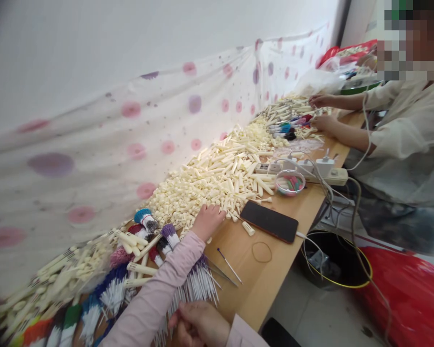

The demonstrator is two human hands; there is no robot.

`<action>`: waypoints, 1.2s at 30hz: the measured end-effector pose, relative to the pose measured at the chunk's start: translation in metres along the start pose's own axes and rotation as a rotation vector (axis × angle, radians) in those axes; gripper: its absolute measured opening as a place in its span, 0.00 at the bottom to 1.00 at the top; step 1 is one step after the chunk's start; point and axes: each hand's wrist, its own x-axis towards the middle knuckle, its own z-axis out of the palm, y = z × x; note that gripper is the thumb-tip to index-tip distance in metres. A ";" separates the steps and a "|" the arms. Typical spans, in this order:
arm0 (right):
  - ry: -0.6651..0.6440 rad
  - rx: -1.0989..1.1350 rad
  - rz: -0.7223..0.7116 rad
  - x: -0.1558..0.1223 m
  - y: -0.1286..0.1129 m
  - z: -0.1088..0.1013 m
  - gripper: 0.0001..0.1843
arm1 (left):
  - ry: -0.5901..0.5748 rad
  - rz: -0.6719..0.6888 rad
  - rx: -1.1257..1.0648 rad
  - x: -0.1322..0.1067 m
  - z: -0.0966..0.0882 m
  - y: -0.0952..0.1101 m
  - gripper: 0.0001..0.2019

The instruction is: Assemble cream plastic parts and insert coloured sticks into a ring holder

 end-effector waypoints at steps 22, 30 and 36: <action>0.069 -0.156 0.065 -0.025 -0.012 0.008 0.25 | 0.352 -0.997 -1.807 -0.325 -0.003 0.040 0.26; 0.216 -0.705 -0.094 -0.023 0.004 0.045 0.19 | 0.188 -0.820 -1.915 -0.355 -0.009 0.050 0.21; 0.160 -1.140 -0.389 -0.016 0.018 0.058 0.09 | 0.133 -0.762 -1.893 -0.356 -0.008 0.046 0.21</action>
